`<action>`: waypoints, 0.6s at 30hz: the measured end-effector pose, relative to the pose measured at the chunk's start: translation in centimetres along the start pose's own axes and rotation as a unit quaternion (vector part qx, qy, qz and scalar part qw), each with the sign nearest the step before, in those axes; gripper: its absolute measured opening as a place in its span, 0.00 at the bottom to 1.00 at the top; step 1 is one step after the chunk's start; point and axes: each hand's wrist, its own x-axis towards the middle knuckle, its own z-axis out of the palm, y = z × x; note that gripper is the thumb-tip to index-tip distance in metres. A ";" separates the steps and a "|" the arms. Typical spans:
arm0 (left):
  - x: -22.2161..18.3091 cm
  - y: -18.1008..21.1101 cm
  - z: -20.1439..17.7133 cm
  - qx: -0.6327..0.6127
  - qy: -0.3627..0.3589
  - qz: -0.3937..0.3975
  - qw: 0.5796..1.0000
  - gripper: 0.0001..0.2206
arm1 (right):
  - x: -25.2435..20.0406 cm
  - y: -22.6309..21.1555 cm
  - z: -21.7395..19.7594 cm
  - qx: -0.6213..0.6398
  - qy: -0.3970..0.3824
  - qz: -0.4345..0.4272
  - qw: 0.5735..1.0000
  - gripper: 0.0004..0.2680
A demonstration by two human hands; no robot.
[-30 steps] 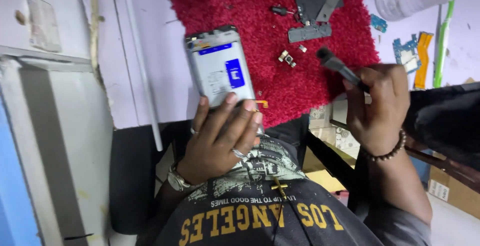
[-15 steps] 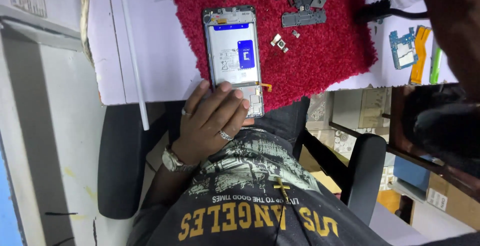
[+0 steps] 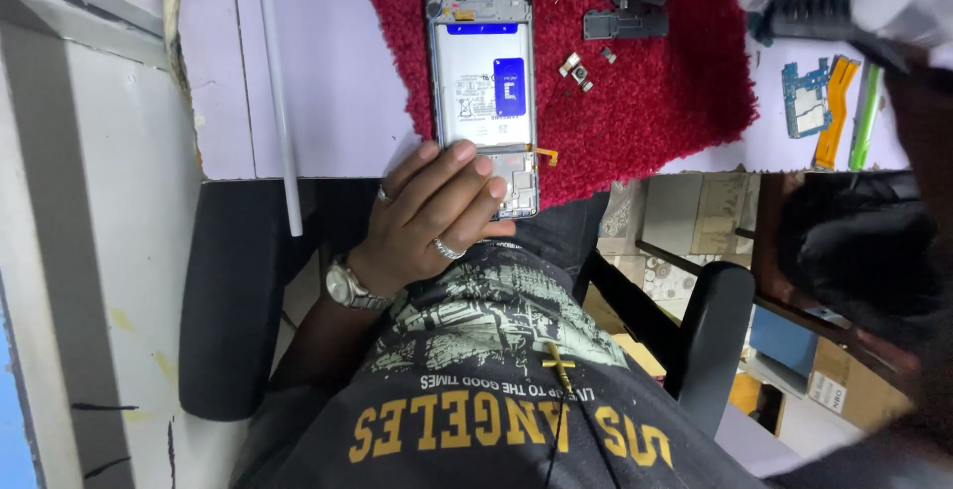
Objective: Cleaning a mobile phone mainboard with a brush and reassembling the internal components into the frame.
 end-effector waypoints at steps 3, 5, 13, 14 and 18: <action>-1.5 -0.1 -0.4 0.013 -0.048 -0.007 0.999 0.22 | -4.6 -16.7 9.0 0.087 -0.015 0.021 0.996 0.17; -2.5 0.0 -0.2 0.024 -0.007 -0.012 1.000 0.21 | -8.6 -29.4 9.7 -0.023 0.198 -0.233 0.952 0.11; -1.9 0.4 0.3 -0.057 -0.002 -0.047 0.997 0.12 | -2.4 -36.2 16.5 0.354 0.202 -0.361 0.839 0.16; -2.0 0.4 0.4 -0.062 0.001 -0.053 0.997 0.13 | -1.6 -37.1 17.1 0.401 0.173 -0.384 0.814 0.22; -1.3 0.4 0.1 -0.065 0.003 -0.058 0.996 0.09 | -0.5 -38.0 19.4 0.405 0.137 -0.420 0.801 0.20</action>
